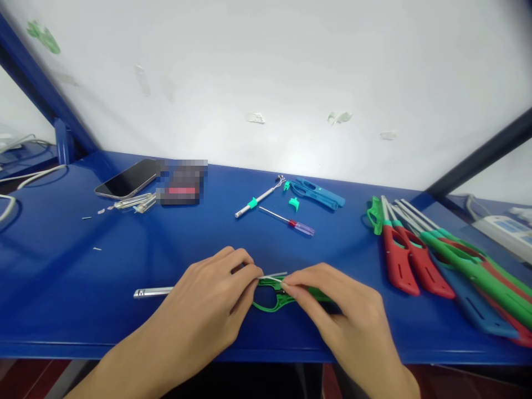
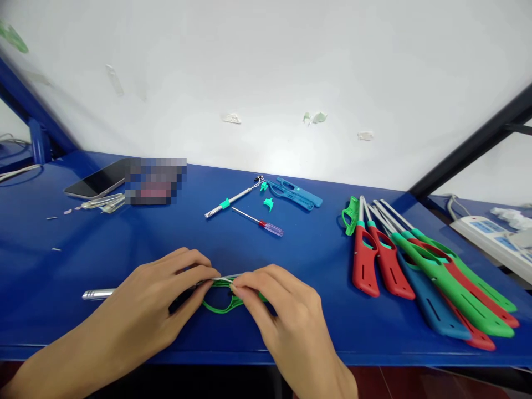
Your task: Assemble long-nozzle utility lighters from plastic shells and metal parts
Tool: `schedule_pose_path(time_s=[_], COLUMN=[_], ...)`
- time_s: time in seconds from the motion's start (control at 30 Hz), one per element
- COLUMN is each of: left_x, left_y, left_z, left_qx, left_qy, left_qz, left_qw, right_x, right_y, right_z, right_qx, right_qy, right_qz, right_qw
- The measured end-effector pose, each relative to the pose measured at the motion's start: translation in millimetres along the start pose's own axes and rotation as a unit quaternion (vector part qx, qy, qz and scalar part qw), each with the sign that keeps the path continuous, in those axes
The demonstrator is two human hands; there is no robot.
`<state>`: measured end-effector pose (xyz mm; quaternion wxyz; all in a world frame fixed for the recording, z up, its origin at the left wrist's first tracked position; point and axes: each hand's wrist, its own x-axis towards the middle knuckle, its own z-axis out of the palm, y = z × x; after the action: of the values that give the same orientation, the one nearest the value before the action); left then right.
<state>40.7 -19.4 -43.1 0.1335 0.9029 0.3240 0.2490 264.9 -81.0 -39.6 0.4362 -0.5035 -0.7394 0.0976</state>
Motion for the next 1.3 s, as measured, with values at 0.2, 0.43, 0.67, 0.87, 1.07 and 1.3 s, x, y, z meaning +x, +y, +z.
schedule_pose_path(time_s=[0.2,0.43,0.67,0.87,1.07,1.3], left_x=[-0.8,0.0,-1.0,-0.3,-1.0,-0.4], left_y=[-0.9,-0.5,-2.3,-2.8,-1.3,-0.6], left_z=[1.7,-0.1,-0.1,-2.0,-2.1,-1.5], left_qx=[-0.001,0.006,0.001,-0.008,-0.001,0.020], left_qy=[0.018,0.021,0.017,0.030,0.026,0.027], left_qz=[0.010,0.019,0.014,0.029,0.027,0.040], left_qw=[1.000,1.000,1.000,0.999,0.999,0.999], right_x=[1.0,1.3,0.0,-0.8,-3.6,-3.4], right_y=[1.0,2.0,1.9,2.5,4.9,4.8], right_z=[0.2,1.4,0.6,0.3,-0.4,-1.0], right_qx=[-0.008,-0.008,-0.002,0.000,-0.005,-0.007], right_qy=[-0.001,0.003,-0.009,-0.020,-0.024,-0.025], right_qz=[-0.001,-0.003,0.008,0.007,-0.008,-0.010], right_qw=[1.000,1.000,1.000,1.000,1.000,1.000])
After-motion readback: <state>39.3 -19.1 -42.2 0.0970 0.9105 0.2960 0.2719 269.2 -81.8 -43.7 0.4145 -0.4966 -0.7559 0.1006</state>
